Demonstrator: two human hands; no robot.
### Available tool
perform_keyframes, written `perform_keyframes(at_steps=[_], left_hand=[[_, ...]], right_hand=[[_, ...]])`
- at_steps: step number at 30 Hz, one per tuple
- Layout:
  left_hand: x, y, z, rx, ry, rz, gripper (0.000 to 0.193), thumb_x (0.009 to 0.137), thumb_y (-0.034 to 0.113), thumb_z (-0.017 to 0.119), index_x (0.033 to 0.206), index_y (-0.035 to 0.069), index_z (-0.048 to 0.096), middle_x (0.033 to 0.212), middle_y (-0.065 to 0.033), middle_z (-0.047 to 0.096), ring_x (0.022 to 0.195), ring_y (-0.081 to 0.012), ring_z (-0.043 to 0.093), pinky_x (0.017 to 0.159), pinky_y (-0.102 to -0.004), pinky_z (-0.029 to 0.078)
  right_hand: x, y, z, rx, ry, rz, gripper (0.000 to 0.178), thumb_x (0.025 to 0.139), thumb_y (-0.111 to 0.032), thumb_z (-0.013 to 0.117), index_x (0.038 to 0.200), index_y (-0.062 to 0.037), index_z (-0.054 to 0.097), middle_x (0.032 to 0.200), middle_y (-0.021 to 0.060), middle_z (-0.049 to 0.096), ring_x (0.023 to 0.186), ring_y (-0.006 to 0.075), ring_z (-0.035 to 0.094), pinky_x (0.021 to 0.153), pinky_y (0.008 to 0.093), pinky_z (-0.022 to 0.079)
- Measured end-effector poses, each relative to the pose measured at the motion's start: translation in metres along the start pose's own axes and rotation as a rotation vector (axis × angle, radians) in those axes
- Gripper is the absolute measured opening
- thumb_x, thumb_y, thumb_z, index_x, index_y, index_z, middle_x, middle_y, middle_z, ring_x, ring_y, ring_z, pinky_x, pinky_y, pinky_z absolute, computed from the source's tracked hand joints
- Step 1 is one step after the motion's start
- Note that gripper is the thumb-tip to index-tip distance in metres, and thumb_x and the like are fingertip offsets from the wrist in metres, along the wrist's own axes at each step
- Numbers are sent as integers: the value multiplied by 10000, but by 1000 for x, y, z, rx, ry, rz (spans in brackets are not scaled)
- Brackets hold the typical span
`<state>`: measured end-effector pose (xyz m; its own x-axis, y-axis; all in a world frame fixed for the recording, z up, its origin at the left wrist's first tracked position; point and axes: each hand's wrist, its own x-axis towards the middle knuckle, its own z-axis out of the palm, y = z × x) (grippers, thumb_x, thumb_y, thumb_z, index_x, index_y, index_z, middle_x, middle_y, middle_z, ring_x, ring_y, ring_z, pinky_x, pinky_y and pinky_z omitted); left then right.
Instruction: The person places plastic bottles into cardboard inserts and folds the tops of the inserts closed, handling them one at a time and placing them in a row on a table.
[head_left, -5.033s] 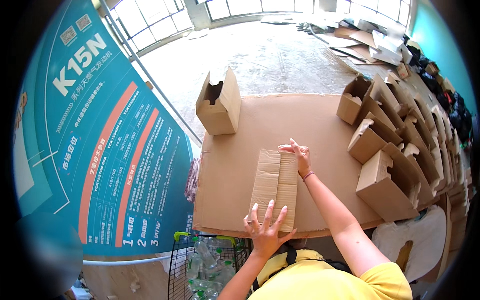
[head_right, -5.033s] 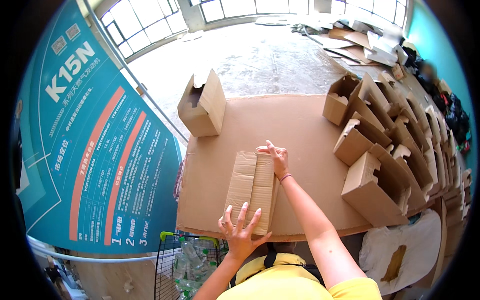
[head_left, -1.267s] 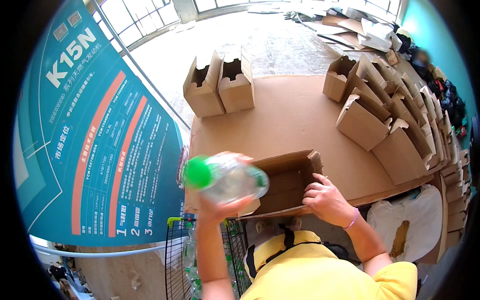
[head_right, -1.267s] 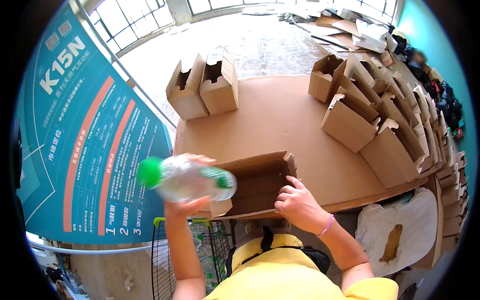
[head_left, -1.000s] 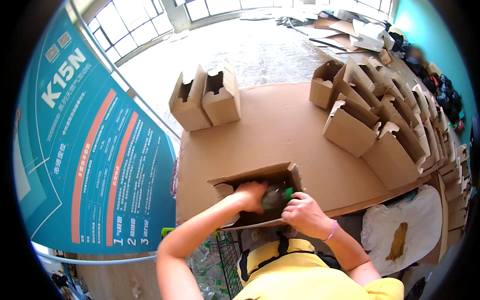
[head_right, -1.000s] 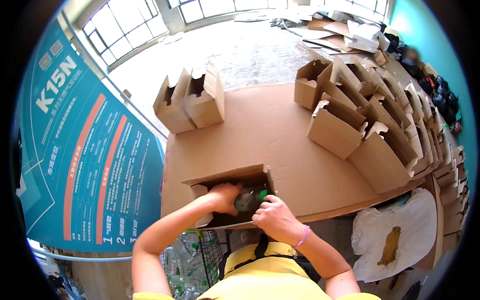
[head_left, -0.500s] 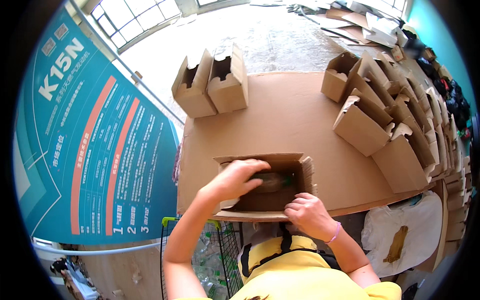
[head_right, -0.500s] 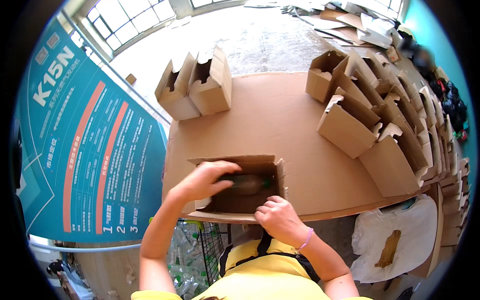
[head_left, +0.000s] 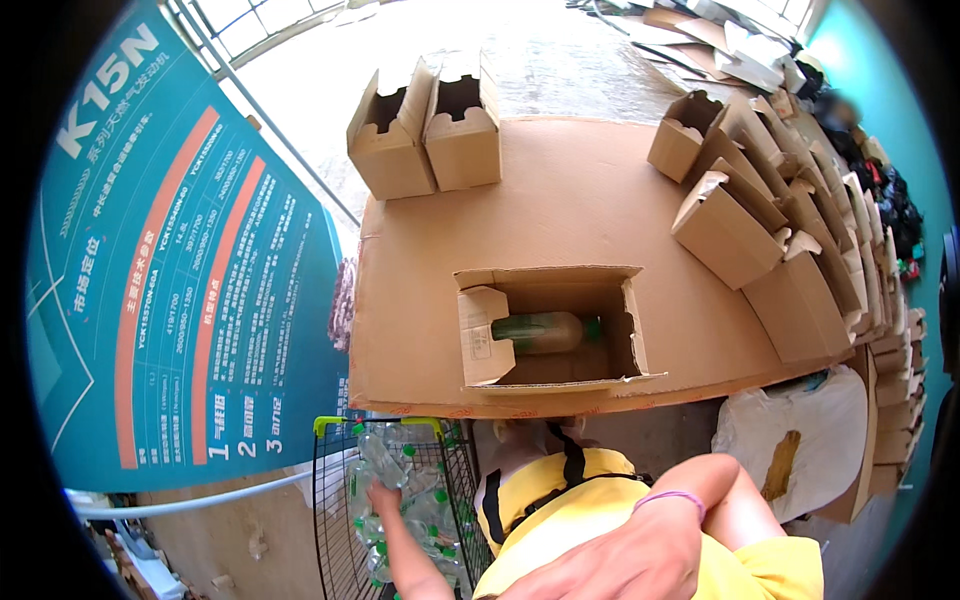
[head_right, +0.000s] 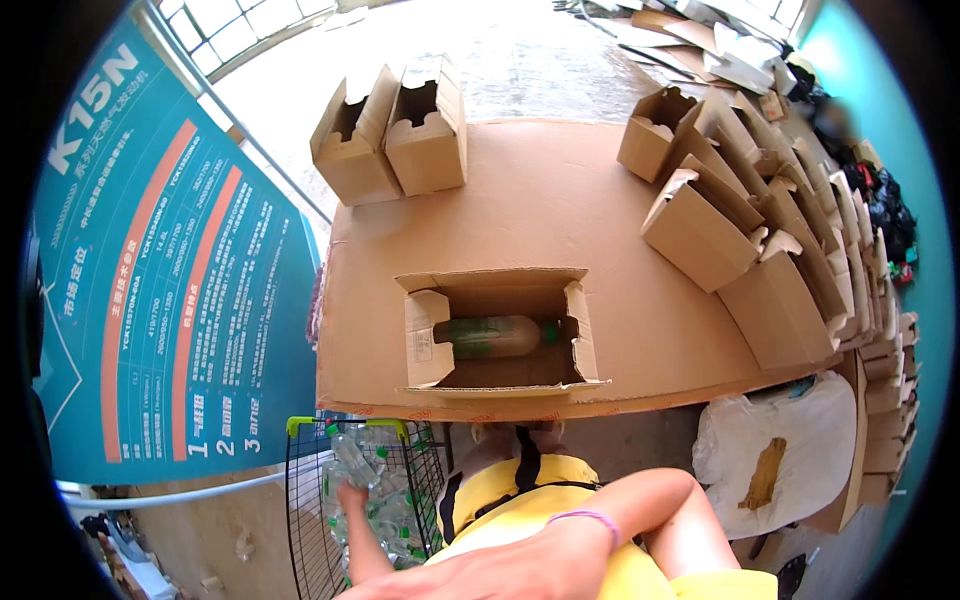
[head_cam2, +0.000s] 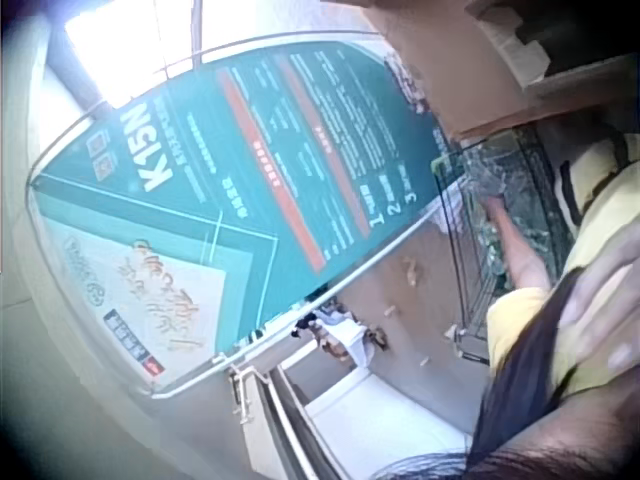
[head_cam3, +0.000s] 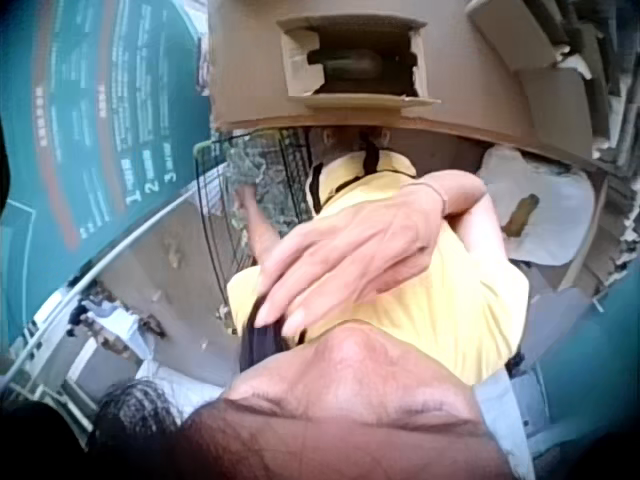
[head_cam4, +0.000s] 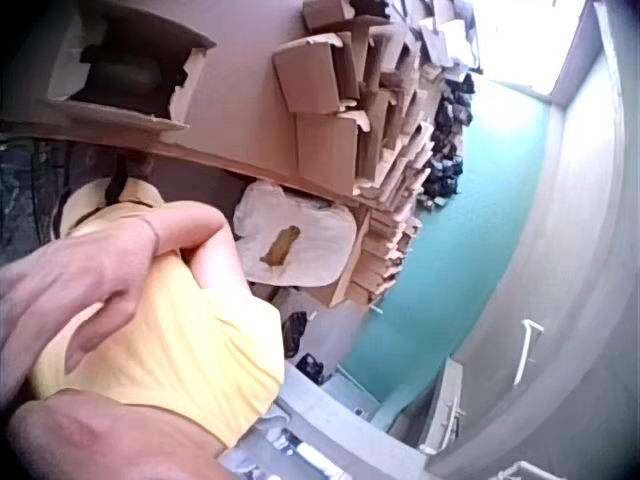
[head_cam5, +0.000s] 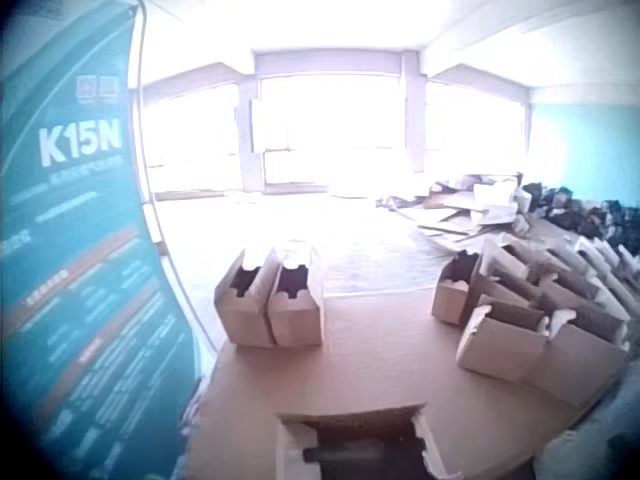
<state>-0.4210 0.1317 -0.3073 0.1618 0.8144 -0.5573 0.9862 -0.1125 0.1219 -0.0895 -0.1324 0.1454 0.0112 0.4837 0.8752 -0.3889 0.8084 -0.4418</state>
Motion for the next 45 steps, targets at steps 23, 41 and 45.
perform_keyframes(at_steps=[23,41,45], left_hand=[[-9,-74,14,1030,-413,139,339,926,263,556,1230,169,671,1405,-69,545,1391,-295,375,1147,-549,171],[-96,-44,-102,-551,-759,-99,586,832,499,637,1199,43,652,1304,-166,561,1197,-281,521,1008,-353,414],[-56,11,-176,82,-700,195,450,658,320,781,968,7,686,920,-65,695,837,-154,663,719,-305,508]], right_hand=[[30,71,30,183,76,68,375,1041,-180,372,1200,40,632,1298,250,519,1246,417,456,1048,563,340],[-97,-56,-66,-1900,-164,1140,333,784,-170,738,1088,-78,639,1187,85,614,1296,304,463,1148,556,274],[-106,-59,-78,-1912,-255,1282,418,747,-299,769,1099,-103,656,1214,70,615,1333,297,428,1155,648,179]])
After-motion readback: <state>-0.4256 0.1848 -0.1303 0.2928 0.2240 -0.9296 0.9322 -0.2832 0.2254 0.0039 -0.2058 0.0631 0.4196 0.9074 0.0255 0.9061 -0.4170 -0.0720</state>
